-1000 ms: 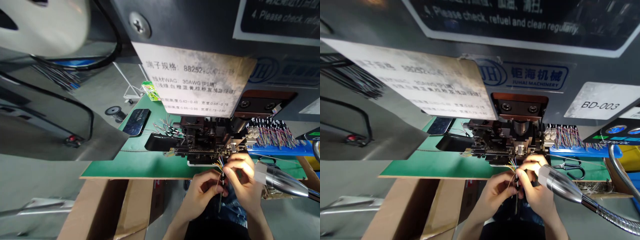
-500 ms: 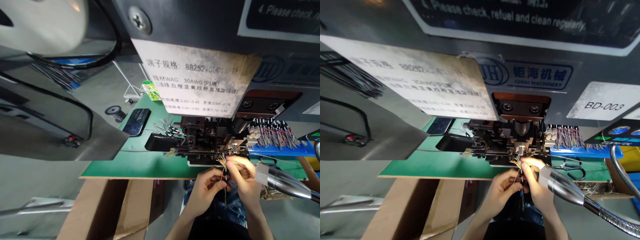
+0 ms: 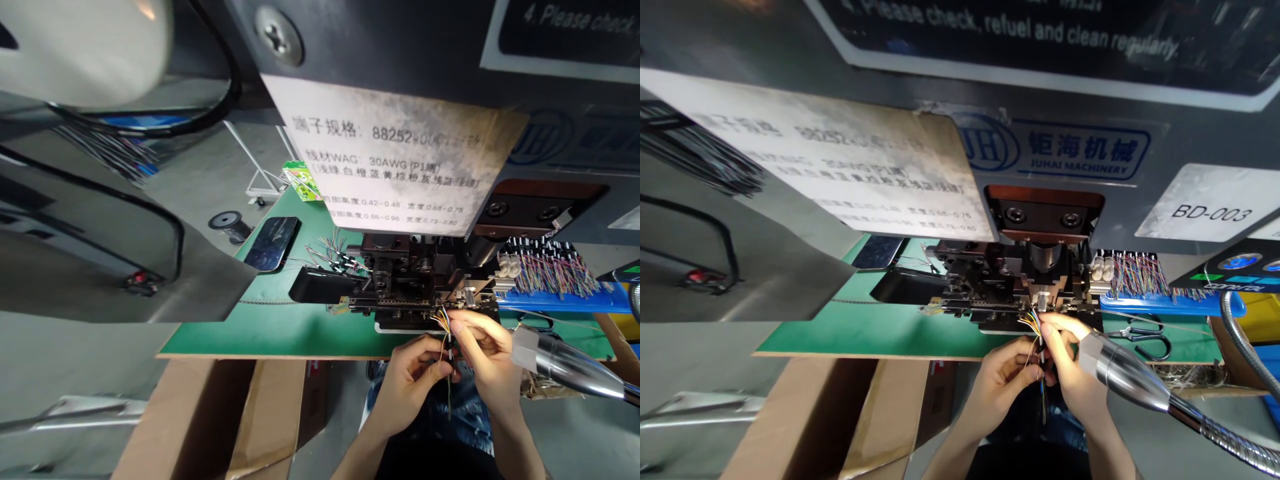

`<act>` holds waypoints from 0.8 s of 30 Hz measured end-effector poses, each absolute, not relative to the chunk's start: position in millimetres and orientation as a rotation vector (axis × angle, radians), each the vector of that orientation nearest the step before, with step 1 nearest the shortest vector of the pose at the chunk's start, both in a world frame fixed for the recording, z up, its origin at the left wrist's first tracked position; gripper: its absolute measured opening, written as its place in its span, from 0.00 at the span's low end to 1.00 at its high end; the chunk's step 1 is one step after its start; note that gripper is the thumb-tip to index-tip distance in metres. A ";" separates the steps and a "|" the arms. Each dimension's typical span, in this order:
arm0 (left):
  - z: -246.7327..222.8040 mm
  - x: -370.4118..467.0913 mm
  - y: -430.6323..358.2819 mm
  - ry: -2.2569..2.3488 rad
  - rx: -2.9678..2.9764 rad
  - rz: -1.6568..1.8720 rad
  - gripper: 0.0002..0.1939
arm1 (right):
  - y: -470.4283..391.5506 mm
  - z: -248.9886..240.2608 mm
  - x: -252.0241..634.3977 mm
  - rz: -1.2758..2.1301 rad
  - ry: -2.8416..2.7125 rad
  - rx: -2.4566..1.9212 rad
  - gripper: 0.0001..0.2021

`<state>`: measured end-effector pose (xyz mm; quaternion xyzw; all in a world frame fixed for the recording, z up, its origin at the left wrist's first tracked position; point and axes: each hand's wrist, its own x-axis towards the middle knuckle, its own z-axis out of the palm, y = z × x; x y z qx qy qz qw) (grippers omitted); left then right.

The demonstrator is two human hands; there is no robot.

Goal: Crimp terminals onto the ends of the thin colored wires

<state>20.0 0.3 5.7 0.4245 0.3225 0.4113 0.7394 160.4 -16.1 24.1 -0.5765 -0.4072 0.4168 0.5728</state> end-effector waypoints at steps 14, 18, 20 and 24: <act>9.8 2.5 4.8 0.646 0.905 0.813 0.21 | -14.7 22.0 174.1 0.458 -1.409 -1.271 0.05; 8.3 -6.6 6.4 0.539 0.827 0.703 0.20 | -17.0 29.1 178.1 0.610 -1.482 -1.169 0.05; 6.3 -6.4 6.6 0.531 0.818 0.695 0.20 | -18.7 25.9 176.2 0.766 -1.408 -1.151 0.05; 4.3 -1.0 7.2 0.585 0.859 0.725 0.23 | -21.5 14.3 169.6 0.840 -1.182 -1.240 0.04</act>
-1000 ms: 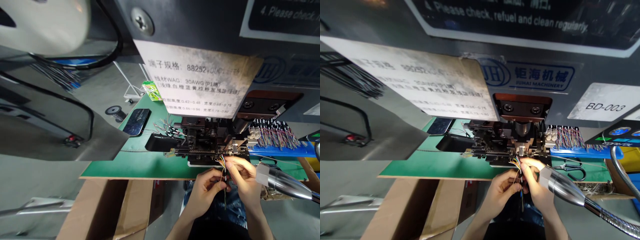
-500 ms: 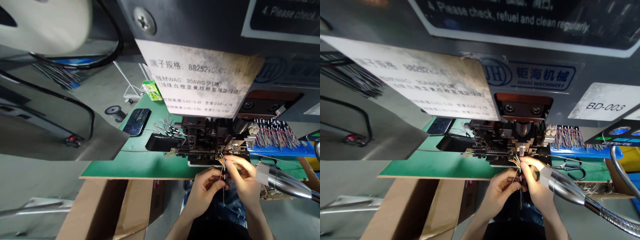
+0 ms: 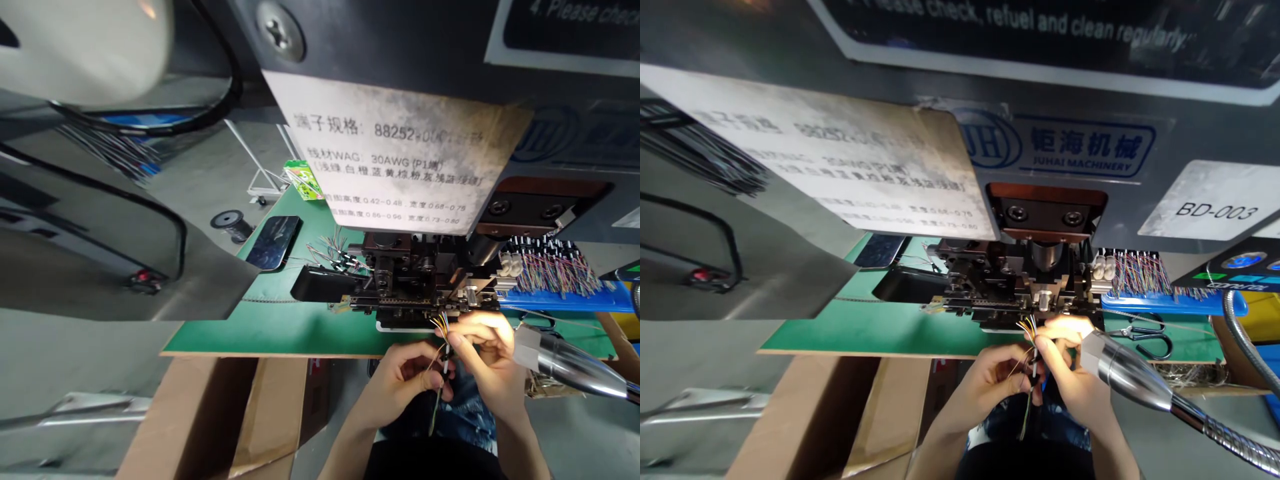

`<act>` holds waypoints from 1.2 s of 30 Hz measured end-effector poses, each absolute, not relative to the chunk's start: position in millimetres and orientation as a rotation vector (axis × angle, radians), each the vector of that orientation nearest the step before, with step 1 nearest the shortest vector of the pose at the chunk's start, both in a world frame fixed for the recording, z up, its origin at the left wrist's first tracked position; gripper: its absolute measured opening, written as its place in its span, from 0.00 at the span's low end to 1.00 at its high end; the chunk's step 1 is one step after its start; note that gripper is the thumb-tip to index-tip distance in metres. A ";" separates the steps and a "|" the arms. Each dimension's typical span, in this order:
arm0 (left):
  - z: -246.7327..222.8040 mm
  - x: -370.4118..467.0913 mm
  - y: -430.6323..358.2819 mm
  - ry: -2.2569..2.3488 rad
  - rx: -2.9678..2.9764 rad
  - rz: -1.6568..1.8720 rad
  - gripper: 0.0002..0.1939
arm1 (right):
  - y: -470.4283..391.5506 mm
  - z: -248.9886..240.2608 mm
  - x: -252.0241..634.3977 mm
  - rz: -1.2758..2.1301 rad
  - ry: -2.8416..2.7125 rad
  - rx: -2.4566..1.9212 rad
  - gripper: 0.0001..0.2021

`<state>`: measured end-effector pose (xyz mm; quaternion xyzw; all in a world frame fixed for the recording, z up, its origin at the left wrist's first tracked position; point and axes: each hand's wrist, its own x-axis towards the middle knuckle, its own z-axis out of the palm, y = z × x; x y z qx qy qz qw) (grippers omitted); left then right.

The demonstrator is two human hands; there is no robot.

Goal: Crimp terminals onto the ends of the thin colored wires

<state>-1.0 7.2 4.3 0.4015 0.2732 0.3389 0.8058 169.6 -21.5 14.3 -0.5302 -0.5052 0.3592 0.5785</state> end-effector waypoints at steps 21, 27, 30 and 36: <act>3.3 7.9 5.8 0.820 1.181 0.943 0.17 | -15.8 17.1 161.2 0.911 -1.026 -1.272 0.07; 4.0 8.8 5.9 0.811 1.154 0.923 0.17 | -14.4 18.0 160.1 0.873 -1.040 -1.308 0.06; 3.8 9.1 5.4 0.814 1.146 0.923 0.19 | -15.5 18.1 159.3 0.892 -1.041 -1.316 0.07; 9.9 -1.3 6.2 0.769 1.028 0.845 0.24 | -15.3 22.0 169.2 0.657 -1.287 -1.329 0.05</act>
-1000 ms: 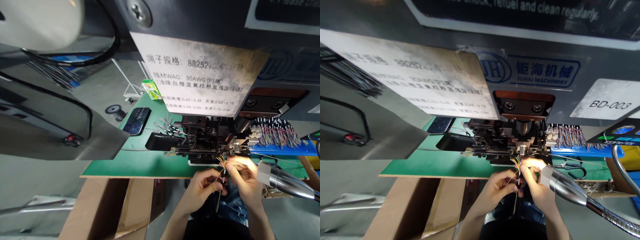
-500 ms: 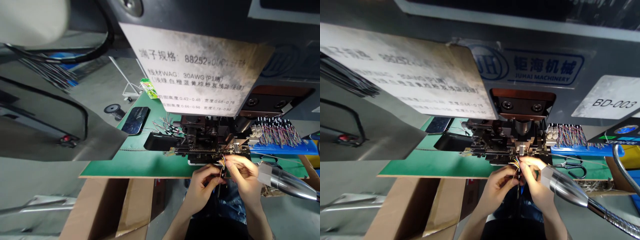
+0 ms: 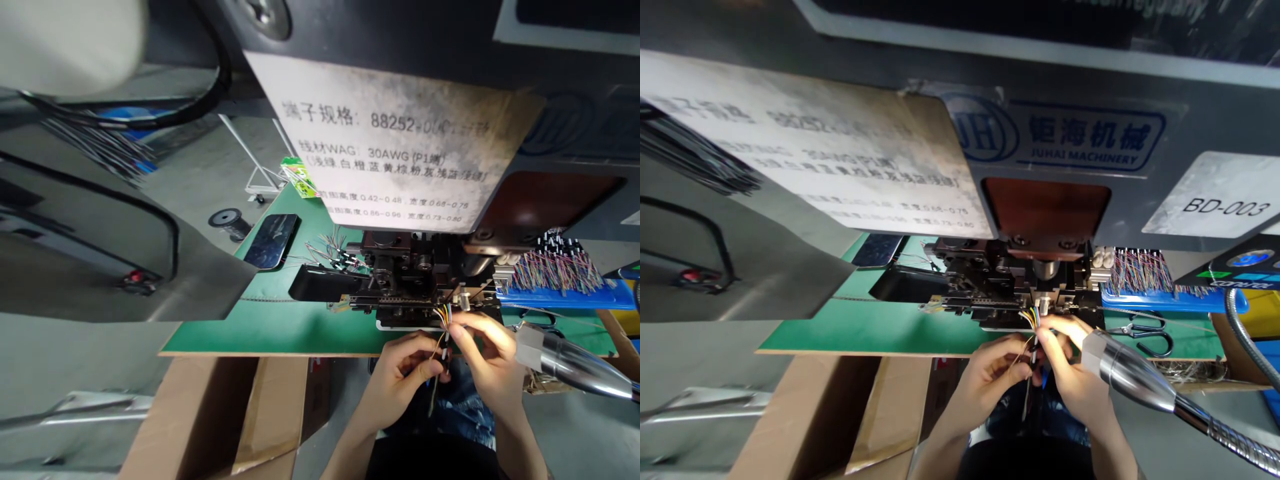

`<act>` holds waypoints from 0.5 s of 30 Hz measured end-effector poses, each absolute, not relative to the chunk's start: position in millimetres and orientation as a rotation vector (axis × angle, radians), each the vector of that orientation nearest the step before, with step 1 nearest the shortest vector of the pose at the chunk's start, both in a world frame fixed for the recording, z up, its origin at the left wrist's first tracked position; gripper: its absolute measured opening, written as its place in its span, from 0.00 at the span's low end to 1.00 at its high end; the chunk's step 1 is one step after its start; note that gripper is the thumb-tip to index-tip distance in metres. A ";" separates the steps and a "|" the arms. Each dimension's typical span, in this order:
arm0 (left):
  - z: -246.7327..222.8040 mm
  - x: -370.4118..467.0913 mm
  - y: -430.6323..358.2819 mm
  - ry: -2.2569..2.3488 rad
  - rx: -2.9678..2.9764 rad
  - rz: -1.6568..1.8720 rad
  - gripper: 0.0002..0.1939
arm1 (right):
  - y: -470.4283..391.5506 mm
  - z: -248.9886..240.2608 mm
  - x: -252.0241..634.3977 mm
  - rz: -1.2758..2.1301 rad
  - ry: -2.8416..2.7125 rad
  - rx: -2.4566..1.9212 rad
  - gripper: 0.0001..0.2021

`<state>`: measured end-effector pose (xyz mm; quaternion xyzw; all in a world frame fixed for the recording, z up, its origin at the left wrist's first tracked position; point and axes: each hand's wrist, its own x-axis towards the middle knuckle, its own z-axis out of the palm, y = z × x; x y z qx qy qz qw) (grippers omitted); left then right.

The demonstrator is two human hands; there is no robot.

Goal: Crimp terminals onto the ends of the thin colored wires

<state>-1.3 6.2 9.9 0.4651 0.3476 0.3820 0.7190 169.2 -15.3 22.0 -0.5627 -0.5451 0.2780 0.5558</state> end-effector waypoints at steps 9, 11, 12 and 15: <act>10.6 -8.1 10.4 0.612 0.912 0.752 0.23 | -23.5 18.0 167.4 0.861 -1.175 -1.217 0.03; 8.4 -5.0 10.4 0.642 0.917 0.747 0.25 | -23.5 13.4 163.4 0.892 -1.076 -1.219 0.05; 7.3 -3.3 10.4 0.657 0.923 0.751 0.26 | -22.8 12.2 161.7 0.886 -1.053 -1.220 0.05; 4.4 1.9 10.5 0.679 0.944 0.783 0.27 | -19.5 13.0 157.8 0.876 -1.024 -1.225 0.05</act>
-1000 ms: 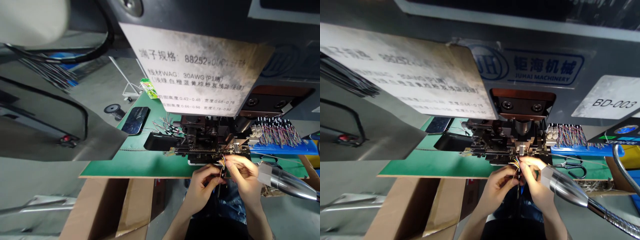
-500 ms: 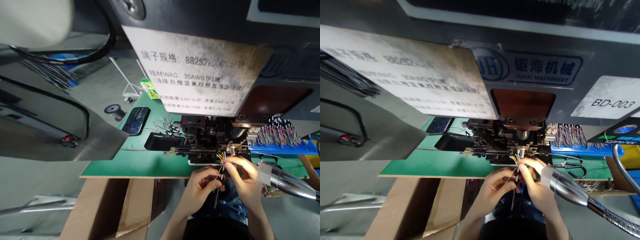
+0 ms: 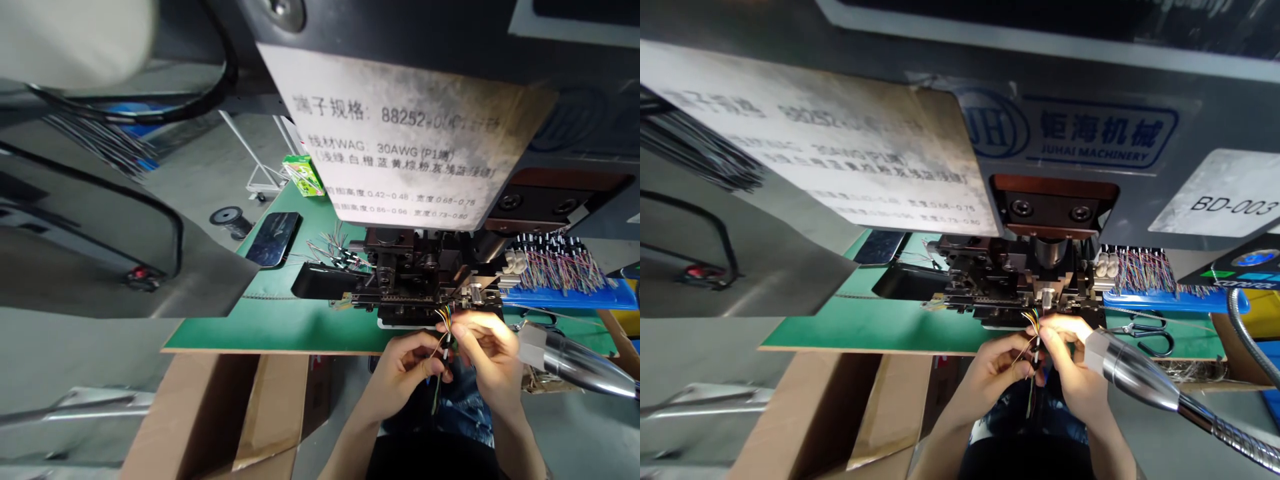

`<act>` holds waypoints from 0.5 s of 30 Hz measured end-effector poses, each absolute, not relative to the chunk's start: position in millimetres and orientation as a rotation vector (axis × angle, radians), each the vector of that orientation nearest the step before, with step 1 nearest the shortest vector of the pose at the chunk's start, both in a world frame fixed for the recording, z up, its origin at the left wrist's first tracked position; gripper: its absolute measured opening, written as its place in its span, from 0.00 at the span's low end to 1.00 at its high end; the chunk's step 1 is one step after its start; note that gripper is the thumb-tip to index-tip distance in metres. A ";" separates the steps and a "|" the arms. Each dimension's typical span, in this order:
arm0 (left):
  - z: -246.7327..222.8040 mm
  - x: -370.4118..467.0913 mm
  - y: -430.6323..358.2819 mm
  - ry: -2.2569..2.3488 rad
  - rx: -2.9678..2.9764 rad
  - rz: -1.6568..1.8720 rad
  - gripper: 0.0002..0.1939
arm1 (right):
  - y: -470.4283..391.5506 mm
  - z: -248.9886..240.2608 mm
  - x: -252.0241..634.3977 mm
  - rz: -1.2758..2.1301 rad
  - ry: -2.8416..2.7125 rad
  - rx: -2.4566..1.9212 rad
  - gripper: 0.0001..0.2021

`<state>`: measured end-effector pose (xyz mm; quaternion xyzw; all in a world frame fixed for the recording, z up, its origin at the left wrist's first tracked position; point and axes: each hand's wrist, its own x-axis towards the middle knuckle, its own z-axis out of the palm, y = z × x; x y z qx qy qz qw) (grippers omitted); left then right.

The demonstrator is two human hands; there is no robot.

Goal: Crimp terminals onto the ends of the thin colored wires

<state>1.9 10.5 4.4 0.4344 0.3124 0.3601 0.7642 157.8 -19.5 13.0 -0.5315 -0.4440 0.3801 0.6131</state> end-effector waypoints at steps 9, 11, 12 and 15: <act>5.8 7.3 9.9 0.689 0.967 0.851 0.24 | -14.5 18.7 156.8 0.916 -0.968 -1.208 0.03; 7.2 7.0 9.9 0.687 0.960 0.853 0.23 | -14.2 19.2 156.9 0.921 -0.954 -1.213 0.04; 7.6 7.0 9.8 0.685 0.956 0.853 0.23 | -14.0 19.2 156.7 0.922 -0.949 -1.215 0.04; 7.9 7.3 9.2 0.678 0.958 0.853 0.23 | -14.1 17.9 155.6 0.912 -0.958 -1.214 0.04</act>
